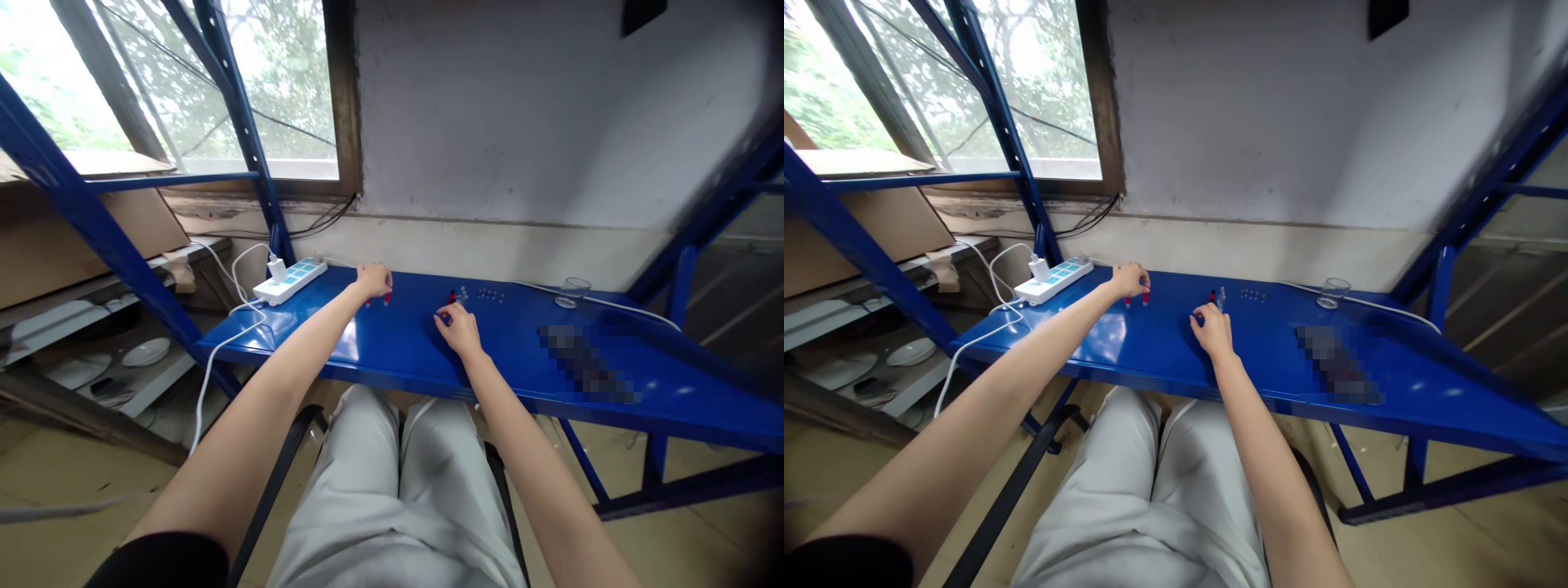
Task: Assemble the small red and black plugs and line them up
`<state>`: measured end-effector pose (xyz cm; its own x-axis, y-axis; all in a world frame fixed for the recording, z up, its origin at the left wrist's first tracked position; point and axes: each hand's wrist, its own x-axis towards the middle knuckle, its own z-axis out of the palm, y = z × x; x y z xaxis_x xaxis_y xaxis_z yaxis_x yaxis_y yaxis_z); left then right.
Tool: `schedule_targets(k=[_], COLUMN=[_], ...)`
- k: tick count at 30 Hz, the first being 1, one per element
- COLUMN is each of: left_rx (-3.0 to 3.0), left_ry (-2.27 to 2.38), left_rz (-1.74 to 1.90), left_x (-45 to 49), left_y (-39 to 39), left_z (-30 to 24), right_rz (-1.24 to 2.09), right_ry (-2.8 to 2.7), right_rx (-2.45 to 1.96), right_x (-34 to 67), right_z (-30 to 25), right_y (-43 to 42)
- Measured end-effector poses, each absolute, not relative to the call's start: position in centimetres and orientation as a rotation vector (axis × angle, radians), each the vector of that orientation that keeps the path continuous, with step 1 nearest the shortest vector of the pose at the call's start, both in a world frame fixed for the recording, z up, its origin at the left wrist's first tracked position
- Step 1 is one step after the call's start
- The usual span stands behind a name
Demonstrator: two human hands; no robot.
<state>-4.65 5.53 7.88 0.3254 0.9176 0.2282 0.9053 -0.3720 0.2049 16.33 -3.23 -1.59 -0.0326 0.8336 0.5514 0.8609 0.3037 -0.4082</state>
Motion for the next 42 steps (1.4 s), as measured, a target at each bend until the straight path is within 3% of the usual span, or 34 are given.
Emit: schedule_targets(k=[42], left_rx=[2.471], left_ry=[1.924], left_rz=[0.228], left_x=[-7.0], left_y=[5.7], left_z=[7.3], right_rz=[-0.052], right_ry=[-1.822], right_rx=[-1.475], right_x=[16.5], right_z=[-1.7], right_y=[-3.2])
